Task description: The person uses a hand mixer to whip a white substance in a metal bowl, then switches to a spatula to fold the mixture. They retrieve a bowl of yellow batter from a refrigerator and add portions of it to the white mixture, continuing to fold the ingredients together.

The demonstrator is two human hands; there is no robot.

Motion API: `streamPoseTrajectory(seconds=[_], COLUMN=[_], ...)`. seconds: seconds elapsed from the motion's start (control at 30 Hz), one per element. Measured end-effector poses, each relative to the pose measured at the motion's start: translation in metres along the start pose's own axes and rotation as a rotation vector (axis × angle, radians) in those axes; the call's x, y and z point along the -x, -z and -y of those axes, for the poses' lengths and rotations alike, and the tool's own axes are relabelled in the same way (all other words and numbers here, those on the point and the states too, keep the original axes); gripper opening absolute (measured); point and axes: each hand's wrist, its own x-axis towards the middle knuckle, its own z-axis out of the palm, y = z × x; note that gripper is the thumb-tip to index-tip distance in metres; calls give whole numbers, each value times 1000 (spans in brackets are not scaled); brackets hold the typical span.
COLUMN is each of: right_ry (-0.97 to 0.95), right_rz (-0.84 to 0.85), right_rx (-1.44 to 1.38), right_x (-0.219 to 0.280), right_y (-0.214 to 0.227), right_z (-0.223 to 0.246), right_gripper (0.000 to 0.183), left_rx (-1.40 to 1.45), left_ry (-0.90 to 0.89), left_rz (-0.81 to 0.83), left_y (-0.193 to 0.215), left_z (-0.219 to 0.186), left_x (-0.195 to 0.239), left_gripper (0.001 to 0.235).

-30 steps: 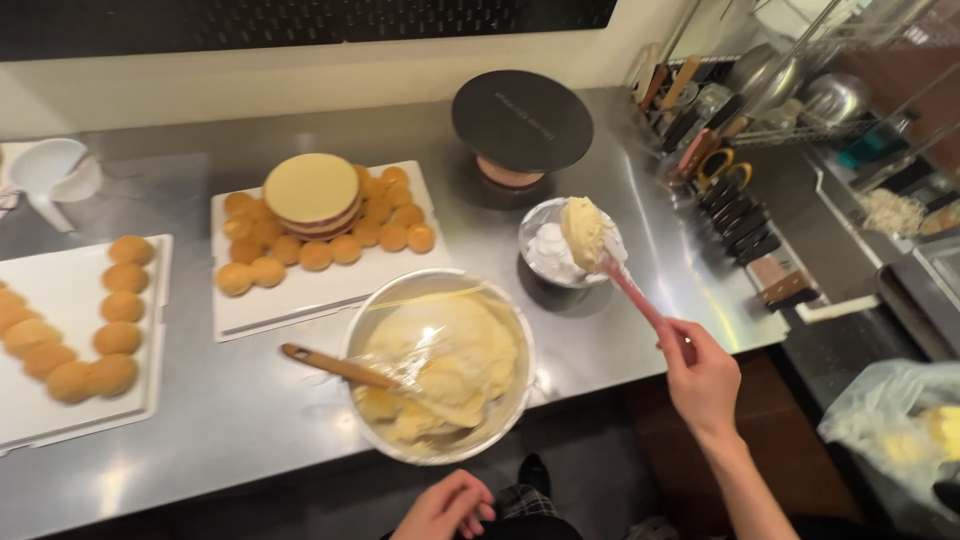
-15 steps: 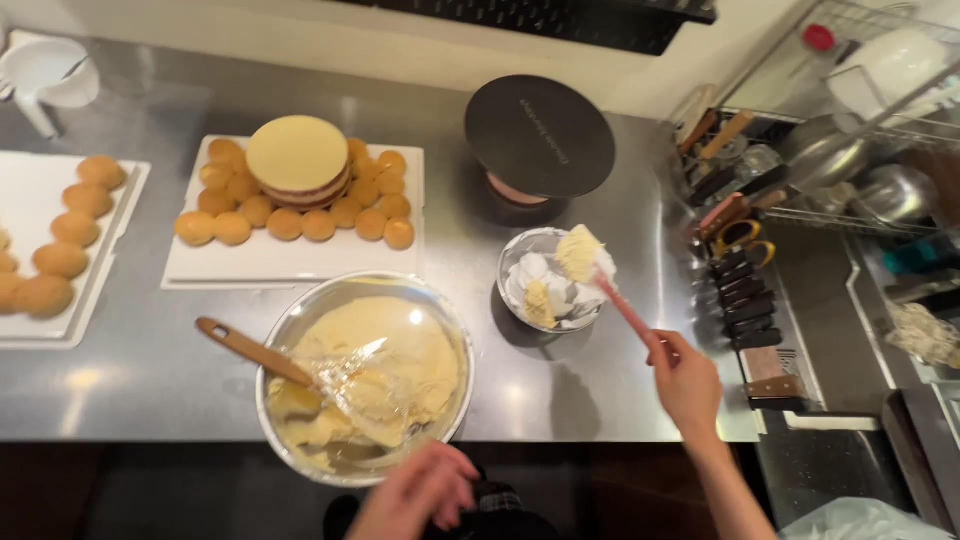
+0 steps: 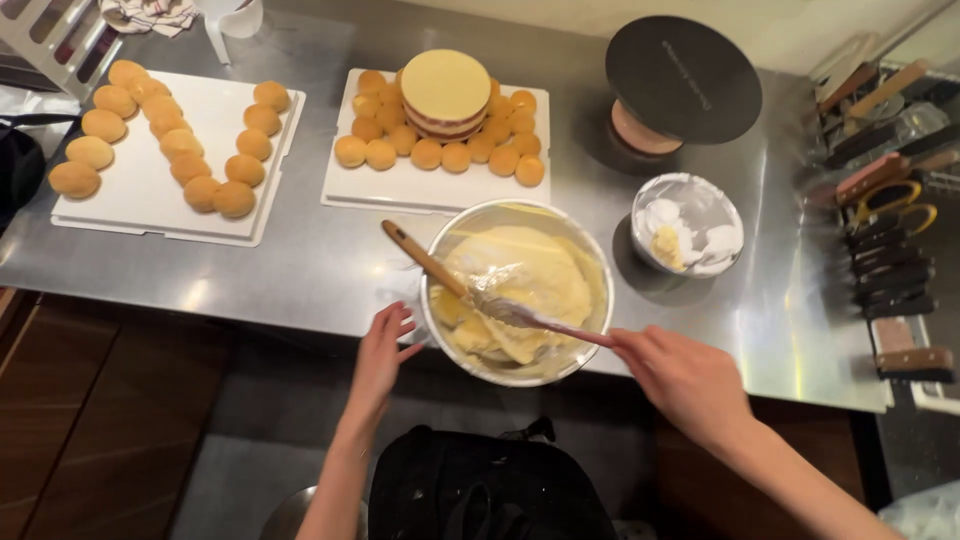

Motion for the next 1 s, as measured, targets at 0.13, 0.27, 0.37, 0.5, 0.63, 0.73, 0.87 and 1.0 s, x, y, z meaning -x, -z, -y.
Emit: streamPoseTrajectory(seconds=[0.13,0.27,0.37,0.5,0.63,0.73,0.87,1.0], right_ry=[365,386,363,231,89,84,45,-180], right_rz=[-74,-96,-65,196,418,455,421,392], right_rx=[441,640,756,574,258,196,81,-230], right_x=[15,42,56,33,18,18,8,14], right_y=[-61,-122,-142,-92,-94,-102,-91,-98], right_z=[41,62,68,92,86,78,92,93], right_gripper=[18,20,20,27,29,34,29,25], left_rx=[150,215,325,447,522,547,565,589], left_ry=[142,180,239,267,261,253,247,245], left_rz=[188,238,189,182,194,196,197,208], left_y=[-11,-22,-23,-23,-17,-19,-18,-18], left_z=[-23,-18,-7,22,25,18,19,23], left_x=[-6,-13,-19,-30,-25,-19,-18,-21], left_gripper=[74,72,67,60,64,68,69,74])
